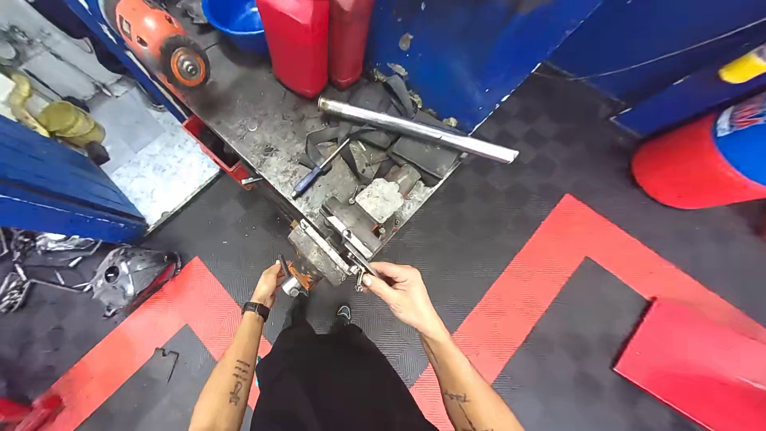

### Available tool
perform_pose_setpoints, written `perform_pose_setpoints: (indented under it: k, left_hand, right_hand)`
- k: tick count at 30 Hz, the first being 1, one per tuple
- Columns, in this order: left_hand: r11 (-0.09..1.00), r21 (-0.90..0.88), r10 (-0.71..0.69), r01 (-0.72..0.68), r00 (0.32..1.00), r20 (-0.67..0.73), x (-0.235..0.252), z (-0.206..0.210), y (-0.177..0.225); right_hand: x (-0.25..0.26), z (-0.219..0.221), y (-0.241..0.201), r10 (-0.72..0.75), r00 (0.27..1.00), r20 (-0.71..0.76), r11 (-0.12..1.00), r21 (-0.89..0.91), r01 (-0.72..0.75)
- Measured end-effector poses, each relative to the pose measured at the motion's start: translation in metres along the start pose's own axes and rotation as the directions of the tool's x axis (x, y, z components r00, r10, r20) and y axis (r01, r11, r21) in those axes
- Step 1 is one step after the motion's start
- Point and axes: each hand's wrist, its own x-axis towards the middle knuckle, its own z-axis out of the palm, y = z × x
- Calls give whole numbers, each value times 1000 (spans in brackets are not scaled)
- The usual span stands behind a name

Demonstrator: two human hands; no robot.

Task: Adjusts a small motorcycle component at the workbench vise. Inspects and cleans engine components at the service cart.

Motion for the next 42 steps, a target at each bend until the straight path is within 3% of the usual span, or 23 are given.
perform_pose_setpoints:
  k: [2, 5, 9, 22, 28, 34, 42]
  left_hand:
    - [996, -70, 49, -54, 996, -69, -1, 6, -4]
    - [995, -24, 92, -96, 987, -134, 2, 5, -3]
    - [991, -125, 16, -38, 985, -169, 9, 0, 2]
    - [930, -365, -106, 40, 981, -163, 3, 7, 42]
    - [899, -402, 88, -175, 970, -226, -3, -17, 83]
    - [829, -386, 339, -403, 913, -226, -40, -37, 128]
    - [762, -327, 531, -559, 828, -178, -98, -35, 149]
  right_hand:
    - [0, -1, 2, -1, 1000, 1, 1000, 14, 1]
    - [0, -4, 1, 1, 1000, -22, 1000, -8, -1]
    - [-4, -3, 4, -15, 999, -47, 997, -70, 12]
    - [-2, 12, 7, -11, 991, -133, 1000, 10, 12]
    - [-2, 12, 8, -14, 991, -136, 999, 35, 19]
    - [-1, 11, 9, -16, 992, -128, 998, 55, 23]
    - [0, 11, 11, -23, 992, -124, 997, 66, 31]
